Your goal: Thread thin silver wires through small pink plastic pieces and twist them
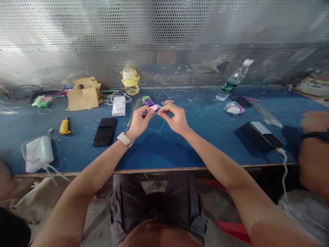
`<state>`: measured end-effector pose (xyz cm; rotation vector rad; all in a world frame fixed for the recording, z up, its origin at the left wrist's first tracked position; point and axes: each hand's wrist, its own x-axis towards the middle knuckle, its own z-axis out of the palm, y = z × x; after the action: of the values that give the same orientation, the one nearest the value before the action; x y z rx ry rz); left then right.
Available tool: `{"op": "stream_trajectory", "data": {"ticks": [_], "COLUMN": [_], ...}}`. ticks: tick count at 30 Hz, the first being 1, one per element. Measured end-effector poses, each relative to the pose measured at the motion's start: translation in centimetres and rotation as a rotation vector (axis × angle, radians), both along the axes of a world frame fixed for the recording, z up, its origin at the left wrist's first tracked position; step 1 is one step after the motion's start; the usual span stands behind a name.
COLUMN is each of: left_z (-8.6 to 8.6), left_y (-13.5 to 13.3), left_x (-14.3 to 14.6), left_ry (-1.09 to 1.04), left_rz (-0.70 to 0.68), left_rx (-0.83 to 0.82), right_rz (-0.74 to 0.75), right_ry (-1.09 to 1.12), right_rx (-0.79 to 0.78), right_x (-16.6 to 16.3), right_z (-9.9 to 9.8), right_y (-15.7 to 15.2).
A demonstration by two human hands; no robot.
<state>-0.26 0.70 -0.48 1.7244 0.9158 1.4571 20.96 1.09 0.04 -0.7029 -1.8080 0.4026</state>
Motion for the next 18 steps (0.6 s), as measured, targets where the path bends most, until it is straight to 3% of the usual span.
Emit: {"op": "stream_trajectory", "data": {"ticks": [6, 12, 18], "left_z": [0.05, 0.49, 0.84], "left_y": [-0.34, -0.51, -0.7], "left_x": [0.61, 0.44, 0.46], "left_ry": [-0.176, -0.311, -0.318], "left_rz": [-0.068, -0.324, -0.262], "left_rx": [-0.167, -0.366, -0.335], "right_rz": [0.083, 0.052, 0.106], "right_ry": [0.041, 0.068, 0.115], "right_rx": [-0.157, -0.192, -0.296], "right_x": [-0.5, -0.56, -0.59], "right_z": [0.25, 0.12, 0.44], "right_y": [0.07, -0.25, -0.67]}}
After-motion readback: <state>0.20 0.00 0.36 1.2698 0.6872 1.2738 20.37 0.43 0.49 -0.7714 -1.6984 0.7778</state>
